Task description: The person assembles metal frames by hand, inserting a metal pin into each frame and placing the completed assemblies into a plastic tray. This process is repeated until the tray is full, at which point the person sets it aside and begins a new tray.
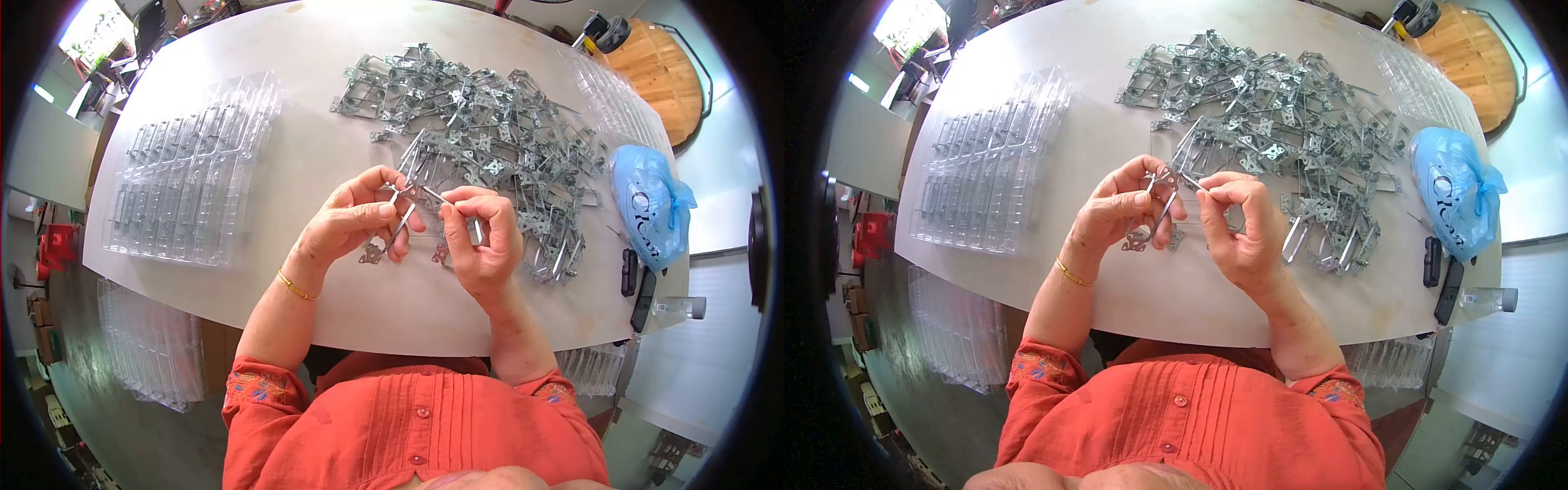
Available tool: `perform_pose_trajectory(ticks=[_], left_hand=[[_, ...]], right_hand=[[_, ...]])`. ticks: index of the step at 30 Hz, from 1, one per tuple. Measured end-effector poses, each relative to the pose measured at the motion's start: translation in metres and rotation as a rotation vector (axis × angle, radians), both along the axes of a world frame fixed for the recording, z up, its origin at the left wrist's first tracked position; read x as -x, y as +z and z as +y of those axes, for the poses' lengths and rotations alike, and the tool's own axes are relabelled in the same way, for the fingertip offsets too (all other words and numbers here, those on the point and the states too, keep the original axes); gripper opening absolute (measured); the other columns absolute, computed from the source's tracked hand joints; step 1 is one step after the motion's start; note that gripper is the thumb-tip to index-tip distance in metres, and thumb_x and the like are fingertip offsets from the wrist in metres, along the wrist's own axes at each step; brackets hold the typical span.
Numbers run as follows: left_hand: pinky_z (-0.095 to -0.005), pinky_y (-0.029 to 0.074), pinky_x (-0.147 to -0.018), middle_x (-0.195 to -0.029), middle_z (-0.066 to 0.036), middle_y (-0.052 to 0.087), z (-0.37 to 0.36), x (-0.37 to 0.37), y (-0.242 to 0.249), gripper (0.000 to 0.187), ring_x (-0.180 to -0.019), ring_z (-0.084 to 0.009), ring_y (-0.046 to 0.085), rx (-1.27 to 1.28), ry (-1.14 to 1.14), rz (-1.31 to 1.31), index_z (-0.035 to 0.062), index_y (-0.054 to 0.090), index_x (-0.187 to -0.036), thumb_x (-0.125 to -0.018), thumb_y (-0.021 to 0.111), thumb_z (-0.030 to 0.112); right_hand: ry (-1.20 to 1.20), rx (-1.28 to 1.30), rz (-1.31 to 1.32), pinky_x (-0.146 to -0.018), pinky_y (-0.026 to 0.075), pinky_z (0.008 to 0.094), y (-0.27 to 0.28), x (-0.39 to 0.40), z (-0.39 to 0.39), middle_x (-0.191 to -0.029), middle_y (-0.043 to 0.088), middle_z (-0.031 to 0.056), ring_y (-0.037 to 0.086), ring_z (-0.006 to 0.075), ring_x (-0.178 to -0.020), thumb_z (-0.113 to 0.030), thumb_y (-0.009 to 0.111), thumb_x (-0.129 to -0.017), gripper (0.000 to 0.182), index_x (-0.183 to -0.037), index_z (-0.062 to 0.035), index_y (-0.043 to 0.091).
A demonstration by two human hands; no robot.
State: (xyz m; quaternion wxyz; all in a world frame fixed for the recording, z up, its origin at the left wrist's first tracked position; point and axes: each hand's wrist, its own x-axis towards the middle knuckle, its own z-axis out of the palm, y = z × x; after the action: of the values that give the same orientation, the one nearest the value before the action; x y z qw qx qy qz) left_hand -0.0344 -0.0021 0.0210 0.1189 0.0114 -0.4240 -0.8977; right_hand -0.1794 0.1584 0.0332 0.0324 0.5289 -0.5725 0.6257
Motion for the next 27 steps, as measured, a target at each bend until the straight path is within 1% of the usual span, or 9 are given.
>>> perform_pose_trajectory(ticks=[10,12,16,17,19,21,22,24,27], left_hand=[[-0.0342,0.057,-0.058,-0.1,-0.021,0.07,0.002,0.001,0.002,0.047,-0.069,-0.025,0.07,0.087,-0.023,-0.041,-0.0003,0.054,-0.127,-0.09,0.074,0.021],[-0.034,0.056,-0.057,-0.1,-0.019,0.07,0.002,0.0,0.001,0.048,-0.069,-0.0242,0.07,0.087,-0.014,-0.042,-0.0013,0.055,-0.128,-0.09,0.075,0.02],[-0.0318,0.055,-0.056,-0.1,-0.018,0.071,0.003,-0.001,0.002,0.05,-0.068,-0.0219,0.069,0.133,0.015,-0.043,-0.0033,0.059,-0.13,-0.088,0.075,0.018],[-0.0318,0.055,-0.056,-0.1,-0.018,0.071,0.001,-0.001,0.003,0.05,-0.068,-0.0219,0.069,0.131,0.013,-0.043,-0.0033,0.059,-0.13,-0.088,0.075,0.018],[-0.0293,0.053,-0.062,-0.103,-0.014,0.072,-0.002,-0.003,0.006,0.042,-0.072,-0.0159,0.066,0.158,-0.023,-0.065,0.0002,0.062,-0.128,-0.09,0.074,0.015],[-0.0288,0.053,-0.059,-0.101,-0.017,0.072,0.0,-0.003,0.006,0.046,-0.069,-0.0172,0.066,0.157,-0.001,-0.063,-0.0019,0.063,-0.127,-0.088,0.076,0.017],[-0.0283,0.054,-0.055,-0.099,-0.019,0.072,0.0,-0.003,0.006,0.049,-0.066,-0.0185,0.067,0.155,0.019,-0.059,-0.0041,0.063,-0.127,-0.086,0.078,0.019],[-0.0282,0.054,-0.056,-0.099,-0.019,0.072,0.0,-0.004,0.007,0.05,-0.066,-0.0176,0.066,0.186,-0.01,-0.079,-0.0039,0.063,-0.127,-0.085,0.078,0.019],[-0.028,0.054,-0.057,-0.1,-0.019,0.073,0.0,-0.005,0.009,0.051,-0.066,-0.016,0.066,0.226,-0.081,-0.129,-0.0033,0.064,-0.128,-0.084,0.079,0.018]], right_hand=[[0.004,-0.107,0.019,-0.064,0.054,0.0277,0.014,-0.006,0.004,-0.097,0.071,0.0141,0.069,0.0158,-0.075,0.0,0.072,-0.091,0.017,-0.095,-0.0029,0.056],[0.021,-0.202,-0.044,-0.062,0.054,0.0279,0.015,-0.008,0.005,-0.089,0.072,0.0116,0.069,0.0147,-0.071,-0.005,0.071,-0.094,0.015,-0.094,-0.0024,0.057],[0.056,-0.226,-0.099,-0.062,0.054,0.028,0.011,-0.009,0.005,-0.08,0.071,0.0079,0.07,0.0147,-0.068,-0.009,0.07,-0.097,0.015,-0.093,-0.0026,0.057],[0.059,-0.244,-0.103,-0.06,0.053,0.027,0.01,-0.009,0.004,-0.077,0.07,0.0062,0.068,0.0123,-0.066,-0.011,0.069,-0.098,0.015,-0.092,-0.003,0.058],[0.066,-0.261,-0.108,-0.058,0.052,0.026,0.01,-0.009,0.004,-0.074,0.069,0.0044,0.066,0.01,-0.065,-0.014,0.068,-0.1,0.016,-0.092,-0.0033,0.058],[0.155,-0.396,-0.312,-0.052,0.046,0.0236,0.01,-0.008,0.008,-0.072,0.066,0.0006,0.056,0.0046,-0.059,-0.017,0.066,-0.101,0.019,-0.091,-0.0034,0.058],[0.156,-0.396,-0.313,-0.052,0.046,0.0236,0.007,-0.006,0.008,-0.072,0.066,0.0006,0.056,0.0046,-0.059,-0.017,0.066,-0.101,0.019,-0.091,-0.0034,0.058],[0.168,-0.355,-0.468,-0.049,0.039,0.0215,0.0,-0.002,0.005,-0.07,0.06,-0.0042,0.047,0.0009,-0.058,-0.019,0.065,-0.102,0.019,-0.092,-0.0041,0.059],[0.193,-0.374,-0.612,-0.049,0.037,0.0209,0.015,-0.001,0.004,-0.07,0.055,-0.0068,0.046,0.0,-0.059,-0.019,0.066,-0.102,0.018,-0.092,-0.0047,0.062]])
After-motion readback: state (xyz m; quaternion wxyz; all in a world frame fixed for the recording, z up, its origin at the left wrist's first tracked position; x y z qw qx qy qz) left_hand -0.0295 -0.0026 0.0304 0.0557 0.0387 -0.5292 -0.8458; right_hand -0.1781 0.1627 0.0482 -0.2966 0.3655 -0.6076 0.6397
